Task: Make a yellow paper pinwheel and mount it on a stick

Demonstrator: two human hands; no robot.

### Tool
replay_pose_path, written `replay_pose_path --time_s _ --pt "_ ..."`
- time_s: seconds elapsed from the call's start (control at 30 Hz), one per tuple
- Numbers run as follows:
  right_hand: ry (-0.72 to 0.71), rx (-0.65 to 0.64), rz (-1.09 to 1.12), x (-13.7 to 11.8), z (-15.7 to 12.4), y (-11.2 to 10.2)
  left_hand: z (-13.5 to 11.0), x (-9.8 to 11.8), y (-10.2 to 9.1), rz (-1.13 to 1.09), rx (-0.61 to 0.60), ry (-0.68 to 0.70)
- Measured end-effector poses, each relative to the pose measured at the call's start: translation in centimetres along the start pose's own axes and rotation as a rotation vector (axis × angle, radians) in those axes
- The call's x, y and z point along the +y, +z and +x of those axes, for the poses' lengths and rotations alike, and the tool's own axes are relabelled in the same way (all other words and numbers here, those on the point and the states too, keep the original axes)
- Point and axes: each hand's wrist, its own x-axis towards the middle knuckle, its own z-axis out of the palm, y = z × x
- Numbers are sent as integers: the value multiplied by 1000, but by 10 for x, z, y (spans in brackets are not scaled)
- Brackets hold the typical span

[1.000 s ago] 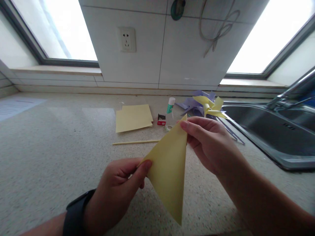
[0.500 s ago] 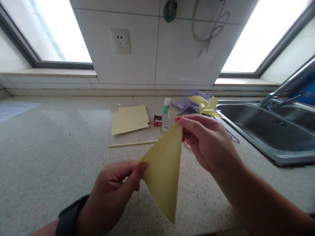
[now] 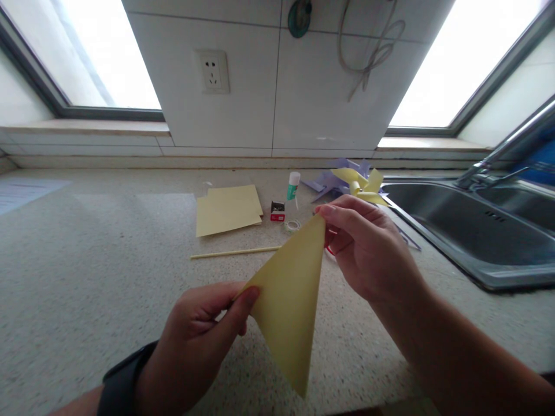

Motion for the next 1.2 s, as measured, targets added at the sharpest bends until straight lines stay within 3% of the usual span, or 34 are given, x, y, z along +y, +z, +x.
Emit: replay_pose_path --time_s 0.2,0.4,0.57,0.77,0.93,1.13,1.2 --pt "-28 26 18 2 2 -1 -2 -2 -1 -13 -10 -1" --pt "-69 -51 -66 -2 5 -4 -1 -3 0 -53 17 -31" --pt "33 -234 -195 3 1 -5 0 -3 1 -81 48 -59" --pt "33 -190 -239 10 1 -5 2 -4 2 -136 71 -93" --pt "214 -383 -391 9 1 -4 5 -5 3 -195 107 -140" --pt "228 -335 -495 13 -1 -2 7 -6 3 -231 144 -171" --pt "276 -386 -503 14 -1 -2 8 -5 3 -227 170 -182"
